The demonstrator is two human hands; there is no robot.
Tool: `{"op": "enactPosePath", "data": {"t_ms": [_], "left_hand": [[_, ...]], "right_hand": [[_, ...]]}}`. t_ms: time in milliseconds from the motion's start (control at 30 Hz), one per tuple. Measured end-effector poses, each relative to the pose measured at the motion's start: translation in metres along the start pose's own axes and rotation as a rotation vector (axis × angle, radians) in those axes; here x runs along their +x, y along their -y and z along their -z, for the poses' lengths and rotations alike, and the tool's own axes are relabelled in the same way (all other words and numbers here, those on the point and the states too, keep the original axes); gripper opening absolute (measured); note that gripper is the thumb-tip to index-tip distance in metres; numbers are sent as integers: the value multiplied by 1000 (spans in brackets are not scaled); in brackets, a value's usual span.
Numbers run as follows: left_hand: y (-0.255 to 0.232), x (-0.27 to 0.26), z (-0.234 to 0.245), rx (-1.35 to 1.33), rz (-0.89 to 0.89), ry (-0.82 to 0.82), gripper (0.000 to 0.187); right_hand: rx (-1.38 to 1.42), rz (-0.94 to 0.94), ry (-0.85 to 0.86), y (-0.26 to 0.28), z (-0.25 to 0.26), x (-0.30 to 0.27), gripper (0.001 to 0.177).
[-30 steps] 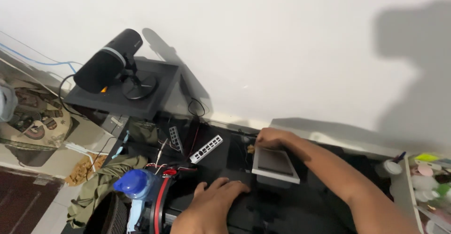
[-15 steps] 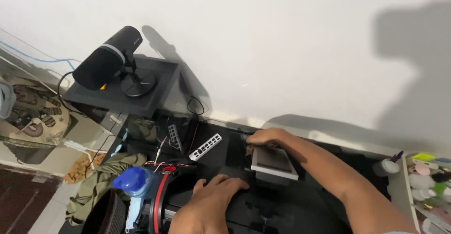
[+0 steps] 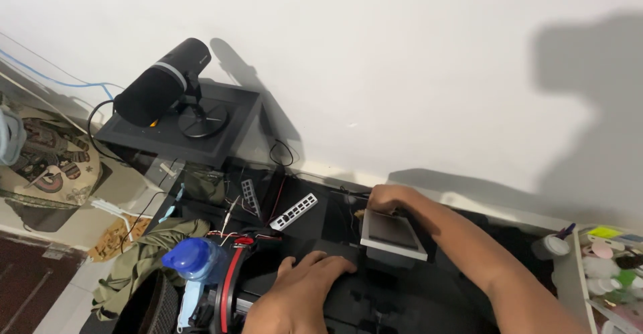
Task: The recorder cleans a computer monitor, keyboard, and the surrounding desk area using a yellow cloth.
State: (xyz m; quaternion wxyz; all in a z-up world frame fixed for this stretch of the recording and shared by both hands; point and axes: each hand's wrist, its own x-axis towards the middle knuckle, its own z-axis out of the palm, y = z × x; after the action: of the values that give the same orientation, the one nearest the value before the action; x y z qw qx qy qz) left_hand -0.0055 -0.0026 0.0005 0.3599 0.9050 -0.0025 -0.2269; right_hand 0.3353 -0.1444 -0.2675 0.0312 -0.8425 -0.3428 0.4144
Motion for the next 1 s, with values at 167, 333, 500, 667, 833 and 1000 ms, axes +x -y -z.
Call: {"op": "enactPosePath", "data": {"t_ms": [167,333,500,667,833,1000], "left_hand": [[5,13,1,55,-7,56,81],[0,4,2,48,7,48,85],[29,18,-17,39,-24,3,86],[-13,2,8,14,35,64,94],[0,5,2,-13,41,19,88],[-5,7,4,38,11,78,102]], "right_hand": [[327,4,105,-31,24,-21,32],[330,48,150,-9,19,-69,32],[267,6,-48,-41,0,-40,29],[264,102,-39,-45,3,-62,30],[10,159,-226,-62,-21,-30,25],[50,-224,38,-28,-7,-54,43]]}}
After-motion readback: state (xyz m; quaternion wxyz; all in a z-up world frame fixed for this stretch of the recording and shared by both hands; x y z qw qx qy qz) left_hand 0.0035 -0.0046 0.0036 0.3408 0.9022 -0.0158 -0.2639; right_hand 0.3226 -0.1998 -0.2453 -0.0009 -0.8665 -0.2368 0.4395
